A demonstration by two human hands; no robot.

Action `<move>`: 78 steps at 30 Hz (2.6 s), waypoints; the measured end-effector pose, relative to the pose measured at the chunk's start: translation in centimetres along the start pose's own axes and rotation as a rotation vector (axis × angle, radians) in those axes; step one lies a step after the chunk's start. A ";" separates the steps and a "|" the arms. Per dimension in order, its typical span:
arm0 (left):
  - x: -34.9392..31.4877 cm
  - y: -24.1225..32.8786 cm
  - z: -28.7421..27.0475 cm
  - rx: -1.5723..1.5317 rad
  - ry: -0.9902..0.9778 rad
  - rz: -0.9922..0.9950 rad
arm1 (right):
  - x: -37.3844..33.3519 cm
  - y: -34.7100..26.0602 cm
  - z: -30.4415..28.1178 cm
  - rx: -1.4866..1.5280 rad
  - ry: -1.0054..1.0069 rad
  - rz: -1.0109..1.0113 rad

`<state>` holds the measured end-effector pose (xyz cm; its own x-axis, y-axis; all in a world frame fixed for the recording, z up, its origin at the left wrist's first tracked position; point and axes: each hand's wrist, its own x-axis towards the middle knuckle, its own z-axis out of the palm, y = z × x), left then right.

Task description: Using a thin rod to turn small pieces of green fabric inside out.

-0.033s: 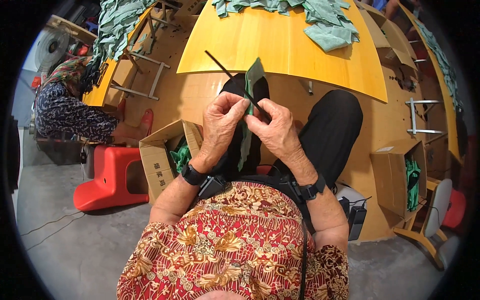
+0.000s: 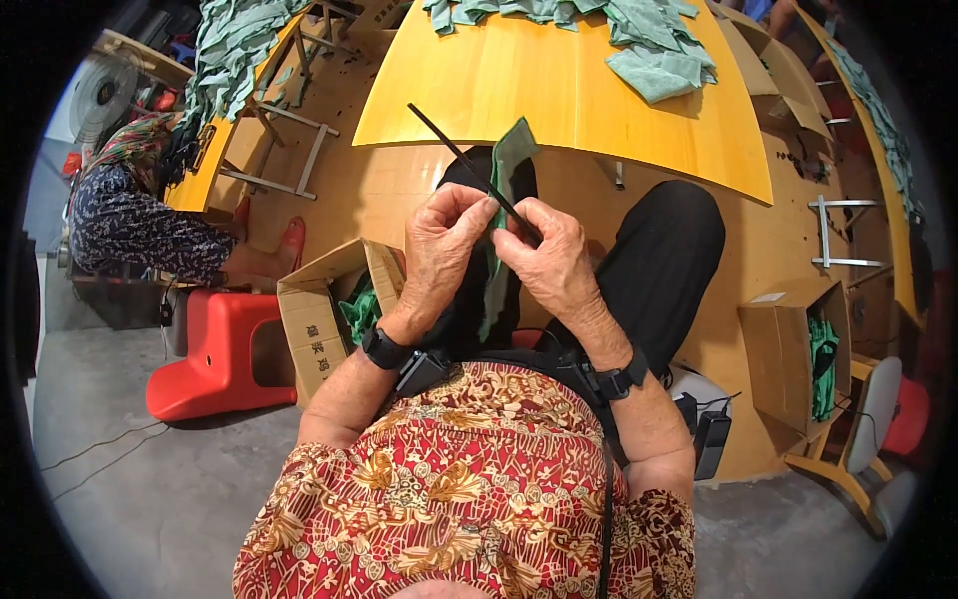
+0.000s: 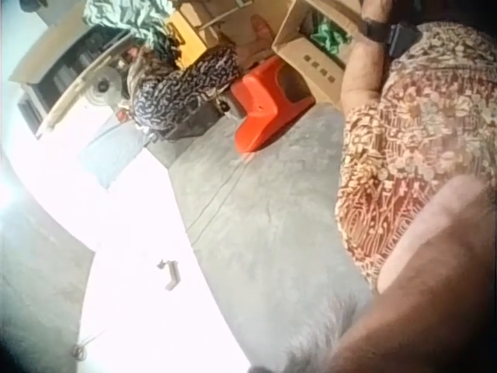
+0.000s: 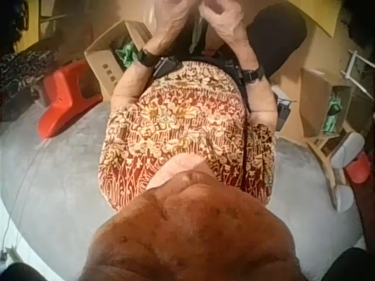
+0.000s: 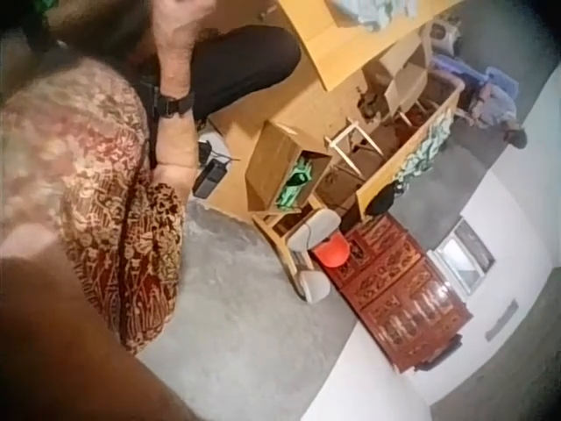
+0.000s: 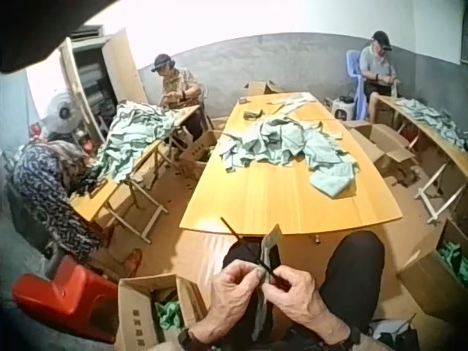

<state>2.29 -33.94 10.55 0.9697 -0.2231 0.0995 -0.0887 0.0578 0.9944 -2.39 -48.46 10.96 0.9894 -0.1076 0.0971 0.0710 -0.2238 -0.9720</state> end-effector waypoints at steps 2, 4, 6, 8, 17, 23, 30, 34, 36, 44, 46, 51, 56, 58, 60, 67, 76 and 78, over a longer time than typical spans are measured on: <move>0.0 -0.7 0.0 -0.048 -0.014 -0.005 | 0.0 0.4 -0.1 0.027 0.014 0.028; 0.2 -1.5 -0.2 -0.094 -0.023 -0.011 | 0.2 1.0 -0.6 0.151 -0.017 0.134; 0.4 -2.0 -0.5 -0.156 -0.041 -0.102 | 0.4 1.6 -0.9 0.382 -0.058 0.278; 0.2 -1.9 -0.7 -0.172 -0.073 -0.180 | 0.4 1.9 -0.7 0.384 -0.042 0.281; -0.4 -2.7 -1.3 0.109 -0.125 -0.151 | 0.7 1.9 -0.4 0.339 -0.007 0.251; -0.3 -3.2 -1.2 0.210 -0.078 -0.157 | 1.0 2.5 -0.6 0.343 -0.117 0.254; -0.4 -2.0 -1.0 0.022 -0.093 -0.213 | 1.3 1.5 0.1 0.326 -0.086 0.145; -0.6 -2.3 -1.8 0.239 -0.102 -0.095 | 1.2 1.2 0.2 0.251 -0.116 0.129; -0.4 -1.4 -1.9 0.260 -0.097 -0.099 | 1.2 1.4 -0.2 0.296 -0.173 0.165; -0.1 -3.3 -2.4 -0.062 -0.108 -0.200 | 1.4 2.0 0.7 0.162 -0.131 0.115; -0.1 -3.2 -2.5 -0.039 -0.098 -0.174 | 1.3 1.5 1.0 0.139 -0.115 0.128; -0.3 -2.3 -2.3 -0.023 -0.095 -0.135 | 1.4 1.3 1.1 0.085 -0.076 0.093; 0.2 -2.6 -1.8 -0.295 -0.059 -0.204 | 1.7 1.5 1.5 0.159 0.056 0.104; 0.3 -2.2 -1.6 -0.319 -0.057 -0.216 | 1.8 1.8 1.3 0.173 0.059 0.108; 0.6 -1.9 -1.5 -0.342 -0.055 -0.228 | 1.7 2.0 1.2 0.187 0.063 0.113; 0.6 -3.0 -1.8 -0.630 -0.155 -0.307 | 1.5 2.1 1.1 0.416 0.047 0.201; -0.1 -2.0 -1.5 -0.449 -0.034 -0.233 | 1.1 1.0 1.7 0.033 0.064 -0.010; -0.3 -2.2 -1.6 -0.438 -0.024 -0.237 | 1.0 1.1 1.6 0.005 0.068 -0.015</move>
<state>2.58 -32.44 8.24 0.9457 -0.3013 -0.1216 0.2423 0.4048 0.8817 -1.14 -47.29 9.62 0.9775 -0.1694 0.1255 0.0865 -0.2209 -0.9715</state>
